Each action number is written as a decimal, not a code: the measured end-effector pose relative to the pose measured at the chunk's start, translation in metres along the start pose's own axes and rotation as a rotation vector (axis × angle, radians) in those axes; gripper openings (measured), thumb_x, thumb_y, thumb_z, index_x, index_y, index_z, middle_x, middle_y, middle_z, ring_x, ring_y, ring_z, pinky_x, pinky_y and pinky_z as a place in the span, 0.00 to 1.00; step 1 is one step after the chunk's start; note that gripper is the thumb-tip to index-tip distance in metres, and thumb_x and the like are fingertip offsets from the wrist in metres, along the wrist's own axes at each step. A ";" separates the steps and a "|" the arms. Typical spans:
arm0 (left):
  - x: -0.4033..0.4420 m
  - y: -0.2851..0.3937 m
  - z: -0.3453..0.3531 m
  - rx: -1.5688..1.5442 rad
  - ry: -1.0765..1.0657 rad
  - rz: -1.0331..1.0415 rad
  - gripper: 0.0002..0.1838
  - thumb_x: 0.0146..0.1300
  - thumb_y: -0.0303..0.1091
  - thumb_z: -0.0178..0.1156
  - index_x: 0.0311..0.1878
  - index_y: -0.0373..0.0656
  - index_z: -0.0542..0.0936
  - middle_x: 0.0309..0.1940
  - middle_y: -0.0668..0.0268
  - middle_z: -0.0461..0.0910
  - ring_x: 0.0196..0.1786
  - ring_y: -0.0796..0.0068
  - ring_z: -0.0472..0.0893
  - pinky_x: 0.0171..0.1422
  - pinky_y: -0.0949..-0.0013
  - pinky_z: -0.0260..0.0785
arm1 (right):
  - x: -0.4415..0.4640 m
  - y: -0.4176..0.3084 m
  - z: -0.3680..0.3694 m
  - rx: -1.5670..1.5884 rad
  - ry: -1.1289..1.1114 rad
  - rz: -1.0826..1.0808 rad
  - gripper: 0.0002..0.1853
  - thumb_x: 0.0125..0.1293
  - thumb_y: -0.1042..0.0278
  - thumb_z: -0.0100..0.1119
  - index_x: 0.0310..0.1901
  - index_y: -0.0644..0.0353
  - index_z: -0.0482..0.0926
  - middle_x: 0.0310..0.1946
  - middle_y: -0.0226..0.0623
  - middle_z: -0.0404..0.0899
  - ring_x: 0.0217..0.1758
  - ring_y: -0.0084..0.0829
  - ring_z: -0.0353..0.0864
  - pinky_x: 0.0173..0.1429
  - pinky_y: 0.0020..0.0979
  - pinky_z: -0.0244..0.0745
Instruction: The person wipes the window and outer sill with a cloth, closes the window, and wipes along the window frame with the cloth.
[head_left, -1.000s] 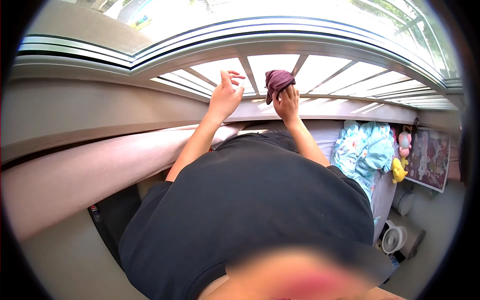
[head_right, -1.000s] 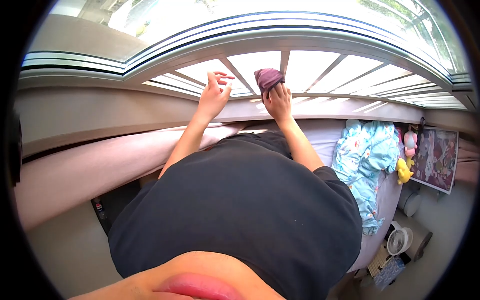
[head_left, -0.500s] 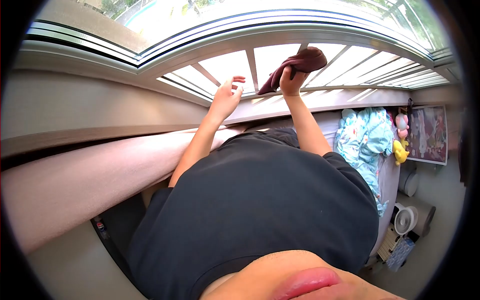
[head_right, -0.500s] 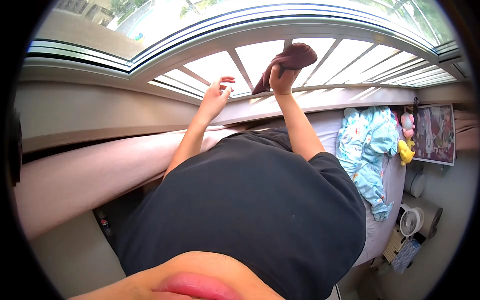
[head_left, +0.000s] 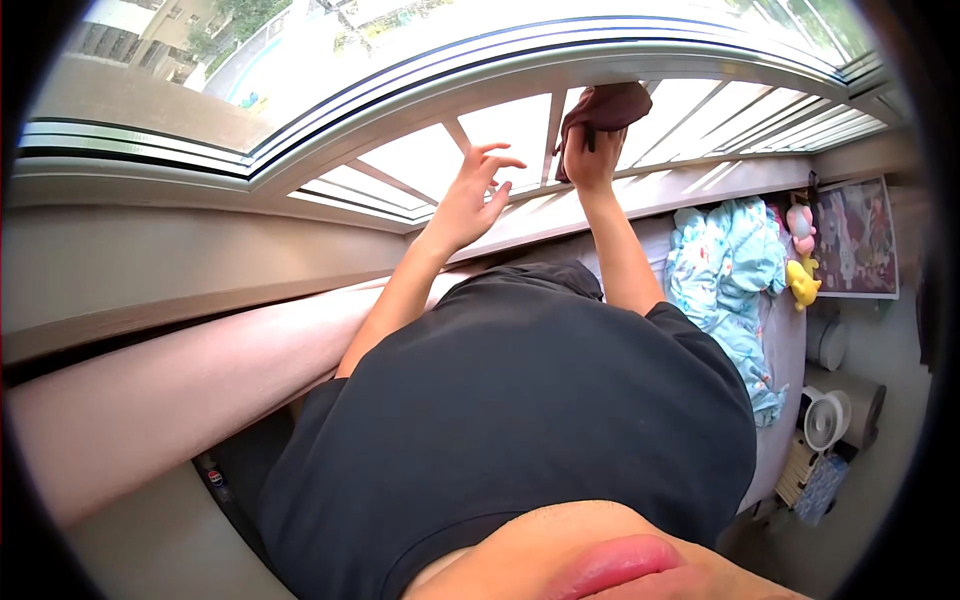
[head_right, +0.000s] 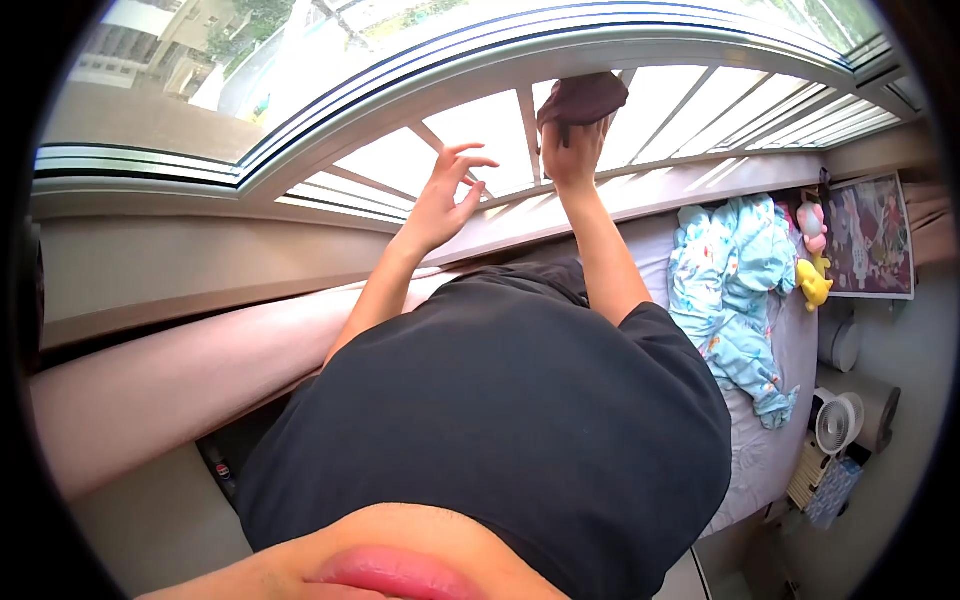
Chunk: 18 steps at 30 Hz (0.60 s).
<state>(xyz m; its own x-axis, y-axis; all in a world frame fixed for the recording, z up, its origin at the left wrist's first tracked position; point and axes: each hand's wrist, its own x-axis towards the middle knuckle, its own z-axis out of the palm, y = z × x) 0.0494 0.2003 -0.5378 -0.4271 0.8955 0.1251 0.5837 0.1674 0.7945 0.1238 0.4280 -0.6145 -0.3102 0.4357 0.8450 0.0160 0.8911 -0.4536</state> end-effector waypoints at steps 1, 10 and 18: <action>0.002 -0.003 0.000 0.022 0.055 0.027 0.16 0.73 0.26 0.58 0.62 0.49 0.78 0.70 0.60 0.69 0.64 0.63 0.79 0.63 0.63 0.77 | -0.003 0.003 -0.002 -0.032 -0.055 -0.010 0.19 0.67 0.74 0.59 0.59 0.65 0.81 0.58 0.54 0.80 0.63 0.59 0.74 0.72 0.56 0.62; -0.007 -0.006 -0.006 0.057 0.079 -0.003 0.22 0.73 0.27 0.59 0.68 0.54 0.76 0.79 0.62 0.63 0.73 0.59 0.73 0.68 0.61 0.76 | -0.065 0.027 0.027 -0.044 -0.111 0.223 0.20 0.69 0.69 0.58 0.60 0.66 0.79 0.61 0.56 0.77 0.70 0.61 0.71 0.76 0.58 0.60; -0.017 -0.021 -0.002 0.117 0.113 0.030 0.23 0.70 0.26 0.60 0.67 0.51 0.76 0.79 0.60 0.62 0.62 0.60 0.78 0.66 0.59 0.77 | -0.162 0.081 0.021 -0.173 -0.487 0.351 0.21 0.74 0.63 0.57 0.68 0.49 0.75 0.67 0.52 0.72 0.72 0.59 0.68 0.76 0.57 0.64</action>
<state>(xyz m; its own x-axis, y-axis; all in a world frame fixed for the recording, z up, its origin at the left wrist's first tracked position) 0.0427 0.1811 -0.5551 -0.4791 0.8501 0.2187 0.6711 0.1941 0.7155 0.1559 0.4273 -0.7940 -0.6554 0.6346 0.4096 0.3366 0.7309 -0.5937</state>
